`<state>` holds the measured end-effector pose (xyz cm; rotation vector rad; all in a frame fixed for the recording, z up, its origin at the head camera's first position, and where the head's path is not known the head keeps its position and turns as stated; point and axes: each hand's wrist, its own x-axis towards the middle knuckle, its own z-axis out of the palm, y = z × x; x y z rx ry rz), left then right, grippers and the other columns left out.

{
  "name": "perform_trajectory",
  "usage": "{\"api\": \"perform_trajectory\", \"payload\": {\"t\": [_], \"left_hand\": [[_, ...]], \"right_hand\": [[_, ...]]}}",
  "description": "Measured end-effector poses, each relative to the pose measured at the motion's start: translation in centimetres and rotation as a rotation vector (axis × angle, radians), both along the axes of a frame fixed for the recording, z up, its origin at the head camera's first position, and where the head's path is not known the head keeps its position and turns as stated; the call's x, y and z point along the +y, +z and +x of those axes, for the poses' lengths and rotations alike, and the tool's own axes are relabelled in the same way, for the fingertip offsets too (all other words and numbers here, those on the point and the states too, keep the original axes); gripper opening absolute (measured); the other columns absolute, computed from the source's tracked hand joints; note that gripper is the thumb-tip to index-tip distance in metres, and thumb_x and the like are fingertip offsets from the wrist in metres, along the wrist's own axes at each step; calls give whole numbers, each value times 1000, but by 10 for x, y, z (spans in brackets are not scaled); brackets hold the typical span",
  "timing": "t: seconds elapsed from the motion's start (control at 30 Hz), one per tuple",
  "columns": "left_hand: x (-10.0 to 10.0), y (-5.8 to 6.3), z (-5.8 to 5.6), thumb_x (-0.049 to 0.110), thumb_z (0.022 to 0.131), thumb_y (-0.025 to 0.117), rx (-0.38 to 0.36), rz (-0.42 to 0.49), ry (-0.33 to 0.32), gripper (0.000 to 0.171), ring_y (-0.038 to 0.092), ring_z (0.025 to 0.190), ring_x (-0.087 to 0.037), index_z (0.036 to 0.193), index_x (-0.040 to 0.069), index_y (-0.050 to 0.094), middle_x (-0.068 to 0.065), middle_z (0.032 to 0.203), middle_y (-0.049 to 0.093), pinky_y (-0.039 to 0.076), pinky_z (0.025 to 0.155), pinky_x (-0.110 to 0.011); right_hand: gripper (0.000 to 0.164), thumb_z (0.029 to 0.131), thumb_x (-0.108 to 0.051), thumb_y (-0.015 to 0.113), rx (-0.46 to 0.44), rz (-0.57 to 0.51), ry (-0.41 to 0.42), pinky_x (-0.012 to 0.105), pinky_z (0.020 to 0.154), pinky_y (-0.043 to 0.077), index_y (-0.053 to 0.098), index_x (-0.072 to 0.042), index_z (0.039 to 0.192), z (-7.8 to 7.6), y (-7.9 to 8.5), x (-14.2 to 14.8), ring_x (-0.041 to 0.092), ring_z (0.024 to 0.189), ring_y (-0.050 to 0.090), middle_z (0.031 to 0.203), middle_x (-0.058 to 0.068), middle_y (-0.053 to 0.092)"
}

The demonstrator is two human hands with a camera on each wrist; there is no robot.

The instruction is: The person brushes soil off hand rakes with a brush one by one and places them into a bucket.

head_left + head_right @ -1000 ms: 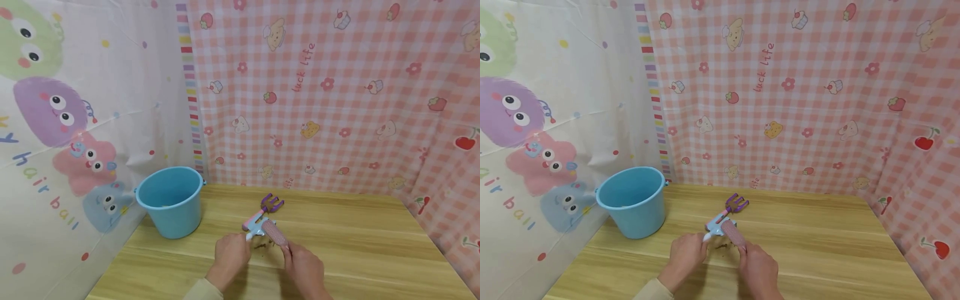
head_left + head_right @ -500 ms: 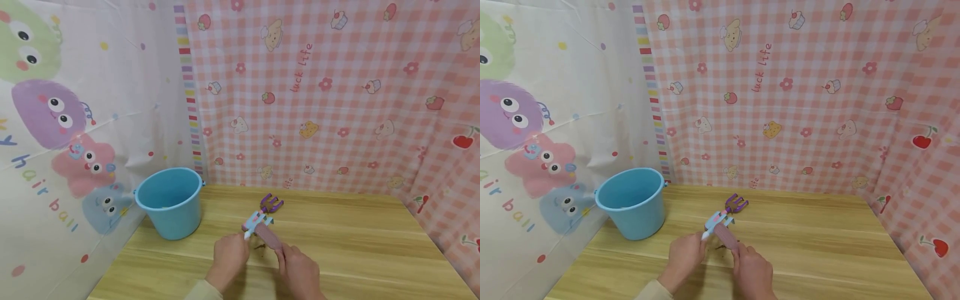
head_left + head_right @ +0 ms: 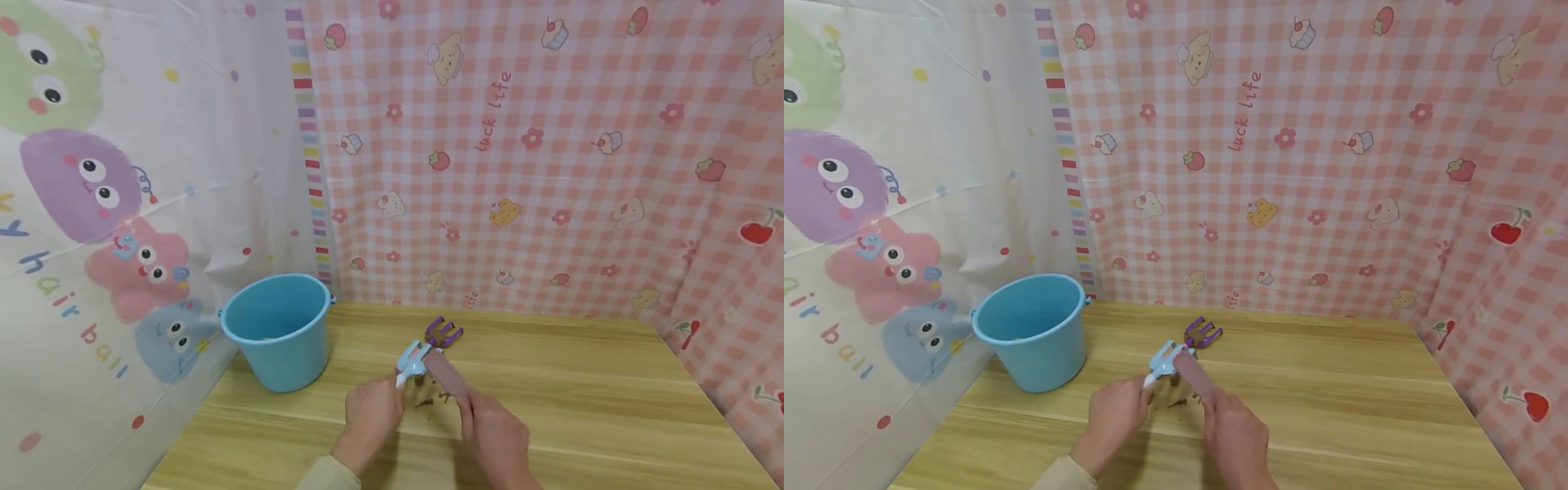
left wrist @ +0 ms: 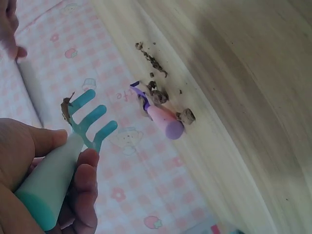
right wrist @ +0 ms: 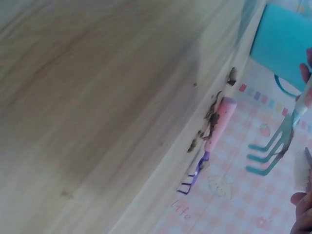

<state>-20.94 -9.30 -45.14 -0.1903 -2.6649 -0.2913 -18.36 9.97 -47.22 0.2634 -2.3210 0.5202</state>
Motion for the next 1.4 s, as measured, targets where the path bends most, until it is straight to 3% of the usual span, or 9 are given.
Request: {"api": "perform_trajectory", "payload": {"t": [0.1,0.3,0.67,0.83,0.9,1.07,1.2,1.33,1.4], "left_hand": [[2,-1,-1,28,91,69,4,-24,-14,19,50,47,-18,84,10,67,0,57,52,39,43,-33],[4,0,-2,27,90,70,13,-49,-3,23,48,45,-17,76,10,62,-1,54,49,38,42,-33],[1,3,-3,23,90,70,-7,-9,-10,21,53,48,-20,77,8,64,-4,57,54,41,44,-35],[1,0,-4,19,86,70,-25,25,-44,15,49,48,-18,76,10,63,-1,57,52,39,44,-33],[1,-1,-4,16,83,70,-39,46,-63,9,47,48,-16,85,9,67,0,58,50,38,45,-32],[1,-6,-2,16,82,72,-27,48,-100,33,45,48,-14,113,5,69,2,58,49,37,44,-30],[0,-7,0,19,87,71,16,24,-118,14,46,47,-15,93,7,68,2,58,50,36,43,-30],[1,-7,1,24,88,72,25,-5,-113,16,49,50,-17,84,10,64,1,63,50,38,44,-31],[1,-6,2,25,88,72,22,-16,-107,16,49,51,-17,88,10,66,0,65,50,39,44,-31]], "right_hand": [[19,85,-21,77,6,34,31,35,38,41,73,-8,98,0,0,-3,21,50,60,71,4,66],[15,84,-21,78,-46,57,33,30,37,36,73,-10,92,2,-1,-4,12,44,51,62,-3,56],[14,84,-19,77,-22,2,4,35,38,38,74,-9,93,2,0,4,21,47,57,66,1,61],[15,85,-20,77,2,-46,-28,35,36,37,74,-6,91,-2,3,8,20,46,56,65,4,63],[16,85,-20,77,13,-68,-42,37,36,36,74,-6,91,-4,4,10,22,46,57,66,5,64],[18,87,-21,76,-25,-114,-61,38,37,38,74,-6,96,-6,5,16,22,49,58,67,5,65],[20,90,-22,73,-74,-147,-67,39,39,39,74,-6,100,-8,6,19,22,51,58,68,4,65],[20,90,-23,73,-85,-164,-73,40,41,41,75,-7,102,-8,6,20,25,53,61,70,5,66],[20,90,-23,73,-80,-167,-68,40,41,40,75,-7,102,-8,6,19,26,53,61,70,5,66]]}}
